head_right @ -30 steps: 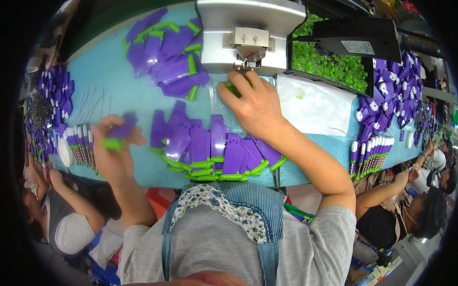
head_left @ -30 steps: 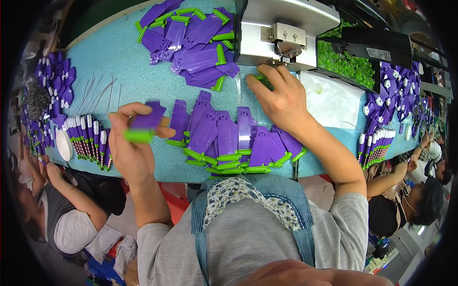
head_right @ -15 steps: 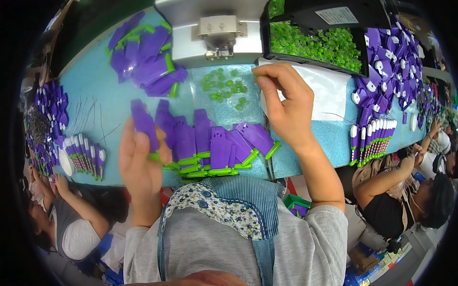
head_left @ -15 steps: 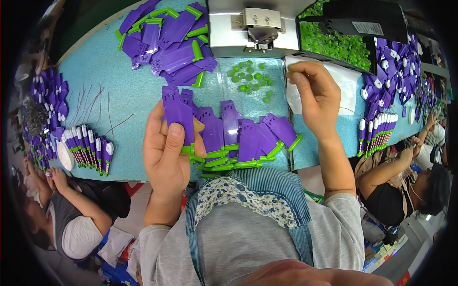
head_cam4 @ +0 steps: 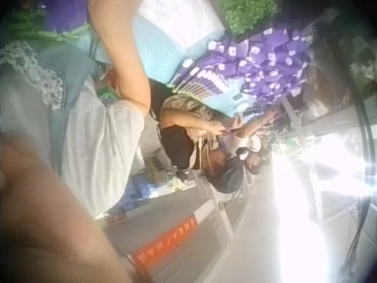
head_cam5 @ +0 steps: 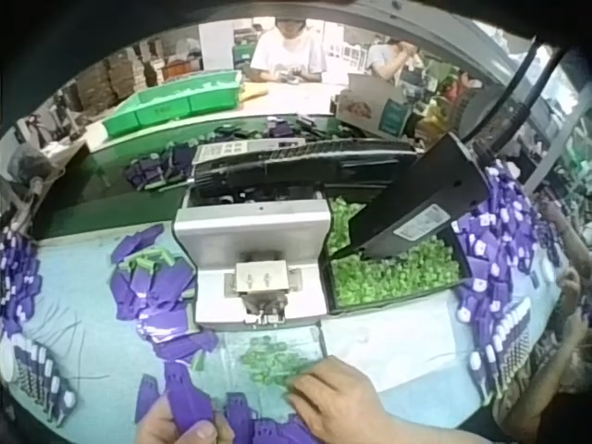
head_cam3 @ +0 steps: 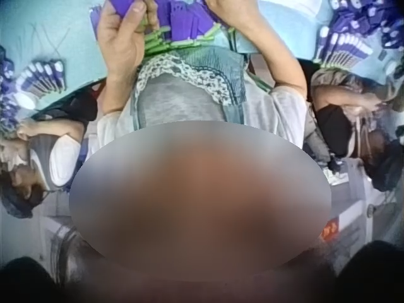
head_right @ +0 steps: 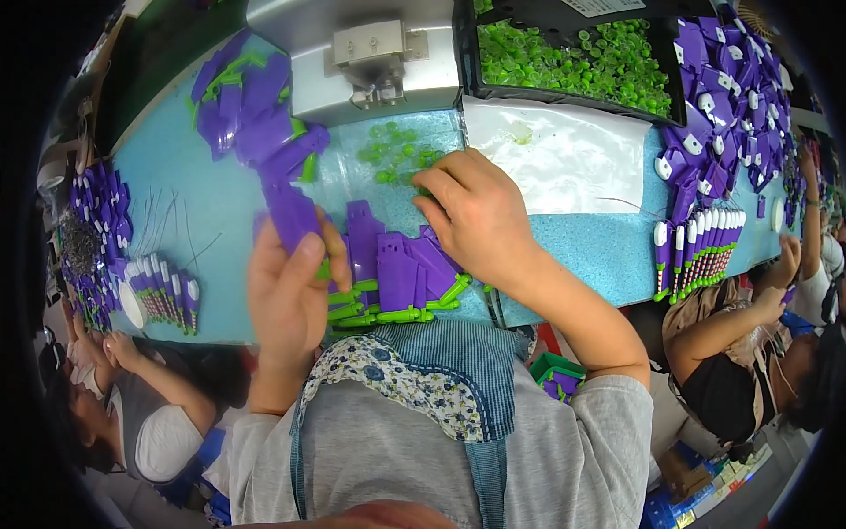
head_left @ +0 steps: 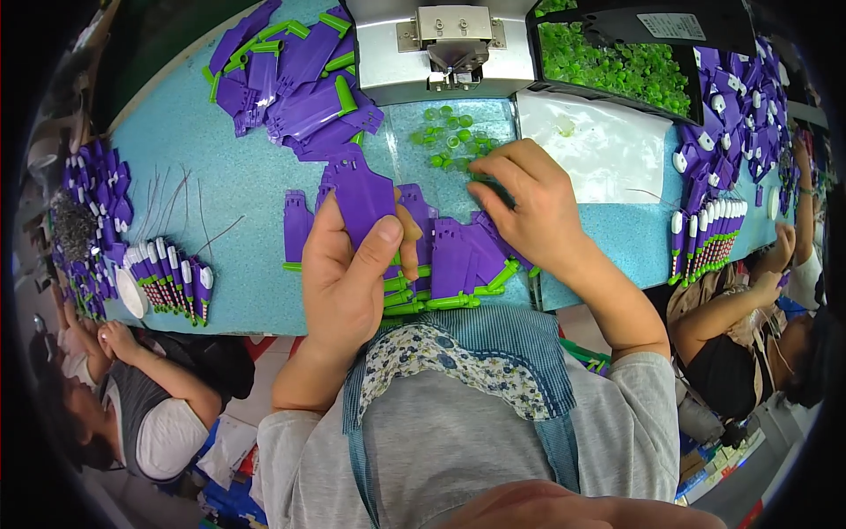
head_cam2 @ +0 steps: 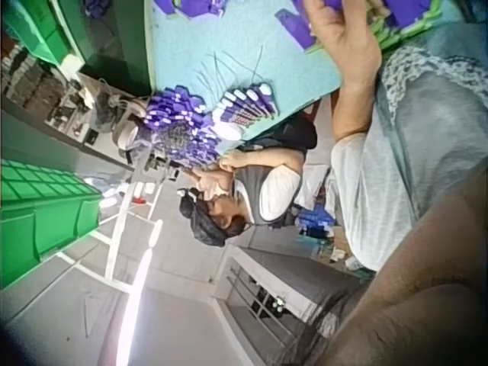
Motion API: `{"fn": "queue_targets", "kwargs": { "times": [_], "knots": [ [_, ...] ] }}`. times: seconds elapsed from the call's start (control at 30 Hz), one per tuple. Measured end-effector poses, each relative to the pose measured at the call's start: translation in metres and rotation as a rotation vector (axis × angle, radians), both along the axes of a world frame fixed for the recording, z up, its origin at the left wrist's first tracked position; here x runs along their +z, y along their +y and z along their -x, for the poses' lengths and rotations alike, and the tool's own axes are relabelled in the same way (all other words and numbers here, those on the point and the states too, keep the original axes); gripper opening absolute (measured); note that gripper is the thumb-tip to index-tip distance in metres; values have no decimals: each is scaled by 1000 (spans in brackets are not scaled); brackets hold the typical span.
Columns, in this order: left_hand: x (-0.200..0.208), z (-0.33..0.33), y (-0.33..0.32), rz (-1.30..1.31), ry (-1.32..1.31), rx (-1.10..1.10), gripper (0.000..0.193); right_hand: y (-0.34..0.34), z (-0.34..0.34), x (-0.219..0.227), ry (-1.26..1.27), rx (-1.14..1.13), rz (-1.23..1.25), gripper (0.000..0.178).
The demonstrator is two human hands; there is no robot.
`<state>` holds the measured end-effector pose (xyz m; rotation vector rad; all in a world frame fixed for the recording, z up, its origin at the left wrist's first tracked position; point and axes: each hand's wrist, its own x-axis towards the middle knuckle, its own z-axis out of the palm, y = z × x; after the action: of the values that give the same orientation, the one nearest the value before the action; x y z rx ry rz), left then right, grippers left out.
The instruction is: The person assembles plastic components by attaching green caps onto purple pieces by hand, then gathers the assembled parts and places them into a green plastic tray.
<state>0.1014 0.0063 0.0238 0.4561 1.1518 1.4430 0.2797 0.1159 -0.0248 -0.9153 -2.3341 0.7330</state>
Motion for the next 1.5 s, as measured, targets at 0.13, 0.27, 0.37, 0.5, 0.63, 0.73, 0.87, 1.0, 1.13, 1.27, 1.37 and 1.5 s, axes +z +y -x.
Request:
{"fn": "queue_targets", "kwargs": {
  "times": [0.13,0.27,0.37,0.5,0.63,0.73,0.87,1.0,1.13,1.27,1.37,1.5],
  "knots": [
    [2,0,1,32,76,-33,20,-2,2,-1,-18,1,-25,22],
    [3,1,5,56,168,-148,23,-8,4,21,167,-55,138,20],
    [-3,-2,13,44,372,-206,24,-11,7,41,233,4,185,22],
    [1,-6,18,-82,506,-193,27,-19,8,55,247,113,160,36],
    [0,-7,18,-20,426,-206,30,-25,7,61,234,155,34,47],
    [-3,-8,16,56,166,-222,30,-31,-2,49,340,101,151,40],
    [-1,-15,19,123,-226,-224,26,-18,-10,41,436,155,142,26],
    [-1,-21,25,124,-263,-258,23,-15,-14,47,374,128,54,22],
    [1,-26,31,115,-102,-307,24,2,-30,45,221,-57,15,17],
    [-1,-16,27,36,-47,-301,25,42,-55,20,-63,-228,-241,18],
    [3,-13,25,123,123,-349,34,48,-55,9,-160,-255,-311,17],
    [2,-18,22,28,137,-266,28,47,-50,9,-206,-245,-346,16]
  ]
}}
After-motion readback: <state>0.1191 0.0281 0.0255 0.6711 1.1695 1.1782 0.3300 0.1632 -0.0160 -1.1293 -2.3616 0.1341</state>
